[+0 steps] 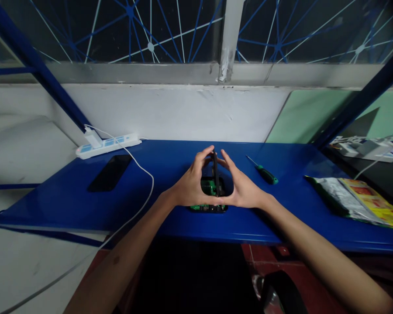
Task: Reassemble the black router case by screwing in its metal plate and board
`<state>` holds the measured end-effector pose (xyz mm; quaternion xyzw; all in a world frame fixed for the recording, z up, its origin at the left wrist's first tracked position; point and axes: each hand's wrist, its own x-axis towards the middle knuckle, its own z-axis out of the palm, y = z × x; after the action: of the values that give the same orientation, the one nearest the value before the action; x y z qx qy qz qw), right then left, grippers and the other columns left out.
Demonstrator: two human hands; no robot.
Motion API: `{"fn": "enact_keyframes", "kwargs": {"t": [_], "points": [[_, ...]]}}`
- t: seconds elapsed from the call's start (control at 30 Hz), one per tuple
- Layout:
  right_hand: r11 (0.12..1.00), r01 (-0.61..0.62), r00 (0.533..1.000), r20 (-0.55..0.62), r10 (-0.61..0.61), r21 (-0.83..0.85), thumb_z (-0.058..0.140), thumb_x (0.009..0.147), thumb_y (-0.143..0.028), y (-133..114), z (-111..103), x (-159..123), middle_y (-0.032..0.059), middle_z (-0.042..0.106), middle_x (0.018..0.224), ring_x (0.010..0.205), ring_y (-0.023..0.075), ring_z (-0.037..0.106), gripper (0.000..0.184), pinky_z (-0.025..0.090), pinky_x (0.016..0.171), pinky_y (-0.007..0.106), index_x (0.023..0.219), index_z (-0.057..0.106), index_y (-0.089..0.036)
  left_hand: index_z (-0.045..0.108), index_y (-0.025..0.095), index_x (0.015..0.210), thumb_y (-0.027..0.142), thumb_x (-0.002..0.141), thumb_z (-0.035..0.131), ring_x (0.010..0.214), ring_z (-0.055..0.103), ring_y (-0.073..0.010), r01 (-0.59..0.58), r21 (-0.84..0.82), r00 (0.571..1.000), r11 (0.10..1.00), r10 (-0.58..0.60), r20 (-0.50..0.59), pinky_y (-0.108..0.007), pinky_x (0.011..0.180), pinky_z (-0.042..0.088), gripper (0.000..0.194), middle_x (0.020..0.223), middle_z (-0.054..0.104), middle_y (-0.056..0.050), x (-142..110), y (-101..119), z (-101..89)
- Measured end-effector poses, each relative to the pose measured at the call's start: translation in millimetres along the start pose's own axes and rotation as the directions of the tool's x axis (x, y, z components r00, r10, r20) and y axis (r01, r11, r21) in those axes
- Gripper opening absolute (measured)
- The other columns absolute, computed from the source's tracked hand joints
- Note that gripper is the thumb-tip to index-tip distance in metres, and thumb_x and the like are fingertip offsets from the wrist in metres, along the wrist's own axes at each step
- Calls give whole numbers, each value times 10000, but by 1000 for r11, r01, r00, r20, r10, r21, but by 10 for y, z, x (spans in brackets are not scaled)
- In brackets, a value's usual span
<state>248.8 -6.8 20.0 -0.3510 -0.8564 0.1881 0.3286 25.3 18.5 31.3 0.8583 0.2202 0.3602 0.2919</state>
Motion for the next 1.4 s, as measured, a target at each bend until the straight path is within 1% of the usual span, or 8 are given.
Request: {"fn": "enact_keyframes", "kwargs": {"t": [0.17,0.37,0.57,0.7,0.93,1.03,1.2,1.4], "points": [[999,-38,997,-71,39,8,814,686,-546,8,-9,7,203,373,1581,1430,409,424,1325,390,1136,653,1601,-98,-253,-14,349,1566,521,623,915,1471,316,-424,24,-52,999,998,-26,-38,-679,1144,367,1335,1620,222,-172,-35,-105,-37],[997,-73,986,-151,66,-38,836,633,-595,88,-6,6,229,438,1514,1386,411,462,1361,412,1111,647,1606,-42,-230,-6,283,1565,552,596,919,1458,330,-439,-16,89,988,996,29,-155,-664,1176,309,1366,1592,242,-235,-100,-268,-113],[990,-20,990,-142,1,-137,828,639,-572,133,-14,5,232,458,1483,1350,423,472,1340,439,1055,674,1605,-33,-223,21,287,1573,440,656,903,1475,298,-429,-5,171,992,985,27,-123,-653,1192,296,1281,1605,218,-212,-175,-323,-108],[980,9,991,-133,-36,-201,816,666,-523,111,-41,9,213,463,1482,1317,412,489,1303,473,1024,650,1607,-36,-227,68,291,1574,433,660,892,1484,268,-429,-16,242,992,970,45,-115,-667,1189,297,1238,1598,228,-195,-196,-317,-119],[953,78,989,-101,-111,-292,775,707,-518,65,-82,18,199,430,1512,1344,435,443,1274,457,1025,683,1605,-85,-244,80,267,1586,416,707,858,1483,260,-424,-56,353,995,934,80,-54,-656,1185,317,1183,1602,224,-190,-201,-252,-138],[949,95,988,-85,-126,-300,776,709,-547,76,-91,11,193,415,1524,1357,429,433,1271,436,1057,683,1606,-73,-247,71,284,1589,424,700,859,1469,279,-433,-65,377,996,924,85,-38,-671,1161,342,1196,1598,238,-183,-199,-246,-127],[957,87,990,-86,-115,-277,813,683,-531,87,-103,0,185,420,1532,1362,405,427,1302,458,1060,640,1607,-58,-241,139,275,1571,458,657,878,1402,367,-429,-60,428,992,902,101,-74,-654,1125,391,1190,1532,329,-175,-200,-240,-122],[966,61,990,-104,-90,-252,807,691,-528,65,-105,6,185,420,1542,1360,424,423,1303,470,1017,684,1606,-76,-245,177,270,1546,489,657,875,1395,381,-409,-74,464,986,883,135,-99,-637,1133,374,1152,1518,361,-164,-195,-244,-134]]}}
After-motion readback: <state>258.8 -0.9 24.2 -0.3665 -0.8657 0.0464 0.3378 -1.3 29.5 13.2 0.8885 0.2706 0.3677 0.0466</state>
